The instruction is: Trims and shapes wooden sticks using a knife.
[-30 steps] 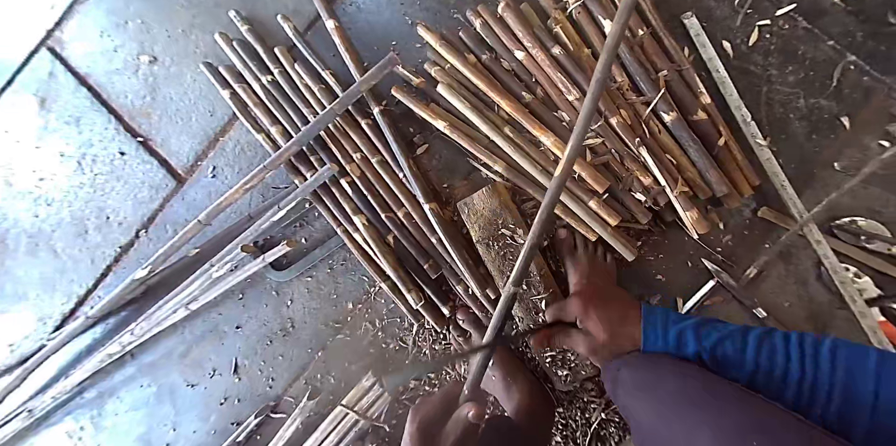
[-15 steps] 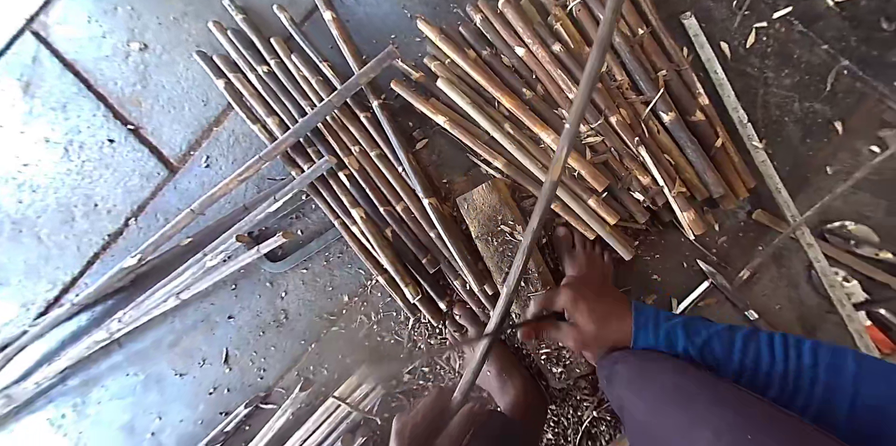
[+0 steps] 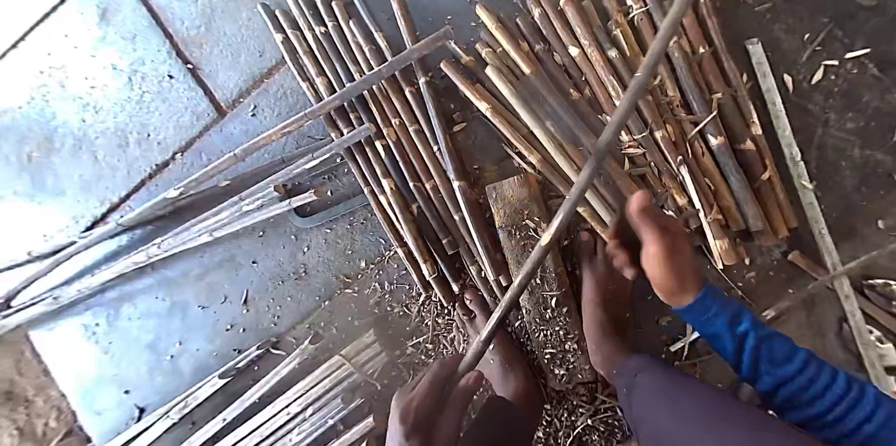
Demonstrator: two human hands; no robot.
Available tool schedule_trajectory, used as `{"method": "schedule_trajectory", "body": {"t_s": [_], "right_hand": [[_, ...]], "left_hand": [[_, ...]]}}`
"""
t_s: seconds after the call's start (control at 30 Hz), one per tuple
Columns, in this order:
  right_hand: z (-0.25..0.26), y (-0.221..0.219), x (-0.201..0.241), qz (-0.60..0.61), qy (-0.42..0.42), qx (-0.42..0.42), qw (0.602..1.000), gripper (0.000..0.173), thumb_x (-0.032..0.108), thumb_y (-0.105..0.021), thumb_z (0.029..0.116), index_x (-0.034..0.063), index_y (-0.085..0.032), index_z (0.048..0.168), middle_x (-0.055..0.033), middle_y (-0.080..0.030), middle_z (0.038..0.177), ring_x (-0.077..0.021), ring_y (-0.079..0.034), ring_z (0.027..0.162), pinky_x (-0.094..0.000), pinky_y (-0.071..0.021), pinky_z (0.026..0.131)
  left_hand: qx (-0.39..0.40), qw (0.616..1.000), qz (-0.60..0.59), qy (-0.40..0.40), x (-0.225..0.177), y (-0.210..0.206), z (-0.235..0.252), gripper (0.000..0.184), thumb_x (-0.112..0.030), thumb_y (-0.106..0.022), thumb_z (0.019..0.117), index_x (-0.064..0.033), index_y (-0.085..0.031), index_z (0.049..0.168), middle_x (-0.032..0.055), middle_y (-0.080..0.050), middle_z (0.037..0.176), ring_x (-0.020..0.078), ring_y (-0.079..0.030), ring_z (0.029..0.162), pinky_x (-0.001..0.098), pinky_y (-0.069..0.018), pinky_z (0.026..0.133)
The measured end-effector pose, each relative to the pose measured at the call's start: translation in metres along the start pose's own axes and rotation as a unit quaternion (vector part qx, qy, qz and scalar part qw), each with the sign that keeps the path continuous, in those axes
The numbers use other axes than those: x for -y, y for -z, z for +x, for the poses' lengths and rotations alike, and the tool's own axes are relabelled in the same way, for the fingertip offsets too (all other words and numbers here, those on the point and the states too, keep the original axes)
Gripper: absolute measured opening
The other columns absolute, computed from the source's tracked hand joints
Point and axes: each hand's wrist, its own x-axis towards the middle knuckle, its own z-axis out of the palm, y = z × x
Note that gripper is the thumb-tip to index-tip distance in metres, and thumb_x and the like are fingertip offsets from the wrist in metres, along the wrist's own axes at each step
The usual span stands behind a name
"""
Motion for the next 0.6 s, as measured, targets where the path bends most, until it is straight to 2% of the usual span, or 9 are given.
{"method": "schedule_trajectory", "body": {"t_s": [0.07,0.13,0.2,0.27,0.3,0.37,0.4,0.5,0.6], "right_hand": [[-0.012,-0.008,-0.016,-0.108,0.052,0.038,0.992,0.042,0.04,-0.044,0.1063,0.0094,-0.069,0.092,-0.0024,-0.063,0.066,-0.0159,-0.061,0.053,-0.0413,-0.056,0.05],[-0.031,-0.026,-0.022,-0.214,0.09,0.126,0.964,0.054,0.056,-0.045,0.1055,0.0136,-0.072,0.086,-0.0023,-0.061,0.065,-0.0201,-0.063,0.061,-0.0498,-0.0544,0.058],[-0.025,-0.021,-0.02,-0.163,0.058,0.085,0.981,0.048,0.048,-0.047,0.1054,0.0125,-0.075,0.09,-0.0011,-0.064,0.067,-0.0163,-0.063,0.061,-0.0439,-0.0562,0.058],[-0.012,-0.018,-0.016,-0.073,0.029,0.002,0.997,0.051,0.05,-0.042,0.1073,0.0107,-0.067,0.085,-0.0004,-0.056,0.059,-0.0122,-0.053,0.047,-0.0345,-0.0493,0.044],[-0.014,-0.021,-0.016,-0.108,0.03,0.016,0.994,0.055,0.055,-0.04,0.1064,0.0132,-0.068,0.085,-0.0011,-0.058,0.06,-0.0146,-0.057,0.049,-0.0387,-0.0529,0.046],[-0.03,-0.033,-0.016,-0.222,0.051,0.102,0.968,0.063,0.066,-0.036,0.1037,0.0184,-0.075,0.087,-0.0043,-0.064,0.069,-0.0229,-0.066,0.068,-0.0546,-0.0565,0.068],[-0.032,-0.034,-0.014,-0.237,0.047,0.111,0.964,0.065,0.068,-0.037,0.1027,0.0173,-0.073,0.084,-0.0047,-0.062,0.067,-0.0239,-0.065,0.067,-0.0558,-0.0548,0.067],[-0.014,-0.019,-0.014,-0.08,0.014,-0.005,0.997,0.053,0.054,-0.046,0.1046,0.0108,-0.067,0.083,-0.0004,-0.055,0.058,-0.0135,-0.053,0.047,-0.037,-0.0485,0.045],[-0.026,-0.032,-0.012,-0.185,0.037,0.116,0.975,0.058,0.063,-0.043,0.103,0.016,-0.074,0.089,-0.0019,-0.063,0.066,-0.0191,-0.064,0.063,-0.0485,-0.0554,0.061]], "left_hand": [[-0.005,1.0,-0.008,-0.005,0.002,0.001,-0.001,0.034,-0.043,-0.07,0.097,-0.0092,-0.075,0.098,-0.0015,-0.068,0.07,0.0011,-0.058,0.057,0.0204,-0.0519,0.054],[-0.003,1.0,-0.001,-0.001,0.005,-0.002,-0.001,0.037,-0.045,-0.071,0.096,-0.0084,-0.075,0.094,-0.001,-0.066,0.065,0.0009,-0.056,0.054,0.0203,-0.0499,0.051],[0.003,1.0,0.002,-0.008,0.008,-0.003,0.002,0.037,-0.044,-0.071,0.0961,-0.0075,-0.075,0.092,0.0007,-0.066,0.065,0.0024,-0.057,0.053,0.0217,-0.0499,0.051],[-0.006,1.0,0.005,-0.008,0.007,-0.005,-0.003,0.034,-0.043,-0.072,0.0955,-0.0093,-0.075,0.091,0.0,-0.066,0.066,0.0025,-0.058,0.055,0.022,-0.0508,0.052],[-0.013,1.0,0.007,-0.006,0.007,-0.005,-0.005,0.033,-0.042,-0.074,0.0946,-0.0097,-0.075,0.091,-0.0006,-0.067,0.066,0.0022,-0.058,0.055,0.0217,-0.0513,0.052],[-0.017,1.0,0.006,0.001,0.008,-0.004,-0.003,0.032,-0.04,-0.076,0.0925,-0.0089,-0.075,0.09,-0.0011,-0.066,0.066,0.0015,-0.058,0.055,0.0209,-0.0509,0.052],[-0.013,1.0,0.002,0.004,0.007,-0.004,-0.001,0.031,-0.038,-0.078,0.0912,-0.008,-0.076,0.089,-0.0007,-0.067,0.067,0.0017,-0.059,0.056,0.021,-0.0518,0.053],[0.003,1.0,-0.02,0.005,0.006,-0.004,-0.002,0.028,-0.035,-0.081,0.0895,-0.0079,-0.076,0.09,-0.0001,-0.07,0.074,0.0031,-0.063,0.062,0.0216,-0.0554,0.057],[-0.011,1.0,-0.015,-0.006,0.008,-0.005,-0.001,0.027,-0.035,-0.081,0.089,-0.0084,-0.075,0.088,-0.0005,-0.069,0.073,0.0025,-0.061,0.061,0.0207,-0.0538,0.056]]}}
